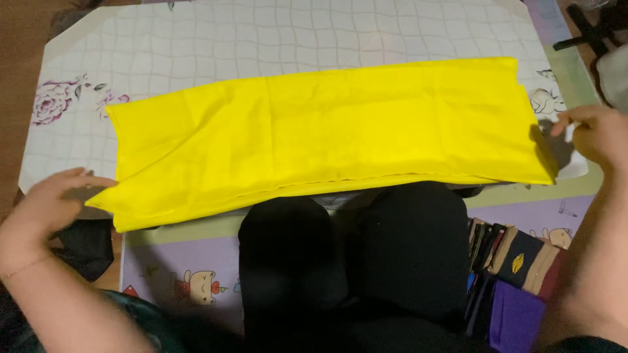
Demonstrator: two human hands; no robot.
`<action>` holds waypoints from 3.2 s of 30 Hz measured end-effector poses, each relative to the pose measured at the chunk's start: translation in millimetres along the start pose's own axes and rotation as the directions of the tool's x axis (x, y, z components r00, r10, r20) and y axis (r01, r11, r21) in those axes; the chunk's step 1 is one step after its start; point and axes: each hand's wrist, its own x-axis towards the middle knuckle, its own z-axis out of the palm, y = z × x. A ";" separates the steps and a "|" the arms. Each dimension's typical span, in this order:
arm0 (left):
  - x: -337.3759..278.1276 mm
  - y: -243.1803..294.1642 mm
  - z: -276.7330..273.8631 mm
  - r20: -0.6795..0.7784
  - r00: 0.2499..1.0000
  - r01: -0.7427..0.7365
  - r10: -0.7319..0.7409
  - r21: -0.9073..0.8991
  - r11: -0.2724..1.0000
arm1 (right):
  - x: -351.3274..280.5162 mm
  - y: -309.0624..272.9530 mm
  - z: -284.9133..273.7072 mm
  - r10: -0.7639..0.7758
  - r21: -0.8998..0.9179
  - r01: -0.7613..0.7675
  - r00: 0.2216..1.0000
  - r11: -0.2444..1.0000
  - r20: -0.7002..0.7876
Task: Folding and smoothing different pieces of fabric on a low table
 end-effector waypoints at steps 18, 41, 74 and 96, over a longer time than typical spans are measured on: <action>149.8 62.2 56.3 -0.723 0.613 -0.249 0.319 0.207 0.946 | 128.9 -116.0 91.1 0.110 0.046 -0.101 0.917 0.994 -0.384; 174.3 210.6 82.0 -0.003 0.935 -0.335 0.355 0.322 0.886 | 154.8 -245.1 69.8 -0.240 -0.112 0.278 0.932 0.954 0.273; 150.4 302.0 193.2 -0.021 0.941 -0.321 0.337 0.254 0.912 | 91.7 -364.2 113.0 -0.433 0.112 0.418 0.870 0.901 0.237; 158.4 223.8 126.6 -0.275 0.958 -0.005 0.075 0.245 0.969 | 102.3 -305.9 74.4 -0.054 -0.115 0.074 0.985 0.991 0.164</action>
